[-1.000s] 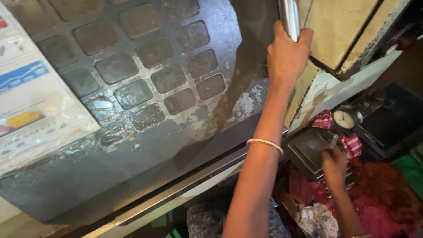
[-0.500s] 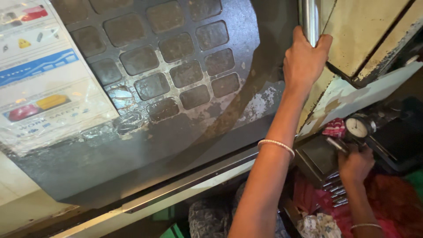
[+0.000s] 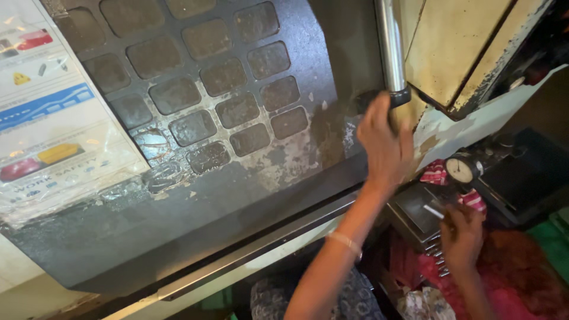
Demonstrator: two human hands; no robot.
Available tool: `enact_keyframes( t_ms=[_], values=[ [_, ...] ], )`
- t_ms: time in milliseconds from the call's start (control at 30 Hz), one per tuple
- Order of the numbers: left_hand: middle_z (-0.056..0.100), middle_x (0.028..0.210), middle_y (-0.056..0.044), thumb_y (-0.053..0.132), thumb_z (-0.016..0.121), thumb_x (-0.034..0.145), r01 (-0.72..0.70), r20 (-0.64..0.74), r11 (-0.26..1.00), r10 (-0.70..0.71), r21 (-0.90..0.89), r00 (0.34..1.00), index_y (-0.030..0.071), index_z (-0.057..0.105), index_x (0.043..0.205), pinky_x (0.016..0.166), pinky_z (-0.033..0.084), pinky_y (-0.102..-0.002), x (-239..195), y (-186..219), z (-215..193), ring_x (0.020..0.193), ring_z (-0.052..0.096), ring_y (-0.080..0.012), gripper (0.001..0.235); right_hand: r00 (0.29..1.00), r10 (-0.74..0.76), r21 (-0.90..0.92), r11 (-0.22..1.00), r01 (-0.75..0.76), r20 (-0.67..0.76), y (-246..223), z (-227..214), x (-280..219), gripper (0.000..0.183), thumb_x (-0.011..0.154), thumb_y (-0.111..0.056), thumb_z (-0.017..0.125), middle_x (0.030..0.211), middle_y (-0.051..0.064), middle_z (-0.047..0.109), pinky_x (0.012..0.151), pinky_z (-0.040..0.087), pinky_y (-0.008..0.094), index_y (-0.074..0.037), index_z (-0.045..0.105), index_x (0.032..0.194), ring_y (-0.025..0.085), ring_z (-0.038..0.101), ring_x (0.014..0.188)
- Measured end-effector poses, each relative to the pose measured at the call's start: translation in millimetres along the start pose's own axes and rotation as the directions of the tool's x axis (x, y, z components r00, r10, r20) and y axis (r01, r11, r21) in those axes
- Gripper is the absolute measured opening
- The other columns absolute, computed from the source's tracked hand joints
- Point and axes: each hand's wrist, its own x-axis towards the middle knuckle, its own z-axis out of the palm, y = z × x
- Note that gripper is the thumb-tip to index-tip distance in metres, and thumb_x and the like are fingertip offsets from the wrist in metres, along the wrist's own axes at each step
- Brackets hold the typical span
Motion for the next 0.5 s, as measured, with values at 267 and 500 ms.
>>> enact_keyframes(
  t_ms=[267, 500],
  values=[
    [0.048, 0.151, -0.013, 0.036, 0.050, 0.102, 0.857, 0.313, 0.269, -0.849, -0.439, 0.426, 0.006, 0.043, 0.149, 0.118, 0.031, -0.039, -262, -9, -59, 0.143, 0.043, -0.0269, 0.056, 0.981, 0.091, 0.242, 0.961, -0.132, 0.173, -31, 38, -83, 0.041, 0.077, 0.001, 0.073, 0.108, 0.012, 0.069, 0.087, 0.053, 0.036, -0.005, 0.070, 0.118, 0.028, 0.068, 0.100],
    [0.058, 0.123, -0.012, 0.034, 0.050, 0.093, 0.658, 0.494, -0.444, -0.860, -0.608, -0.124, 0.007, 0.053, 0.131, 0.094, 0.042, -0.039, -391, -72, -123, 0.113, 0.055, -0.0267, 0.047, 0.820, 0.053, 0.114, 0.983, -0.142, 0.571, -37, 90, -175, 0.038, 0.071, -0.030, 0.088, 0.092, 0.008, 0.071, 0.078, 0.054, 0.037, -0.014, 0.078, 0.104, 0.027, 0.070, 0.089]
  ],
)
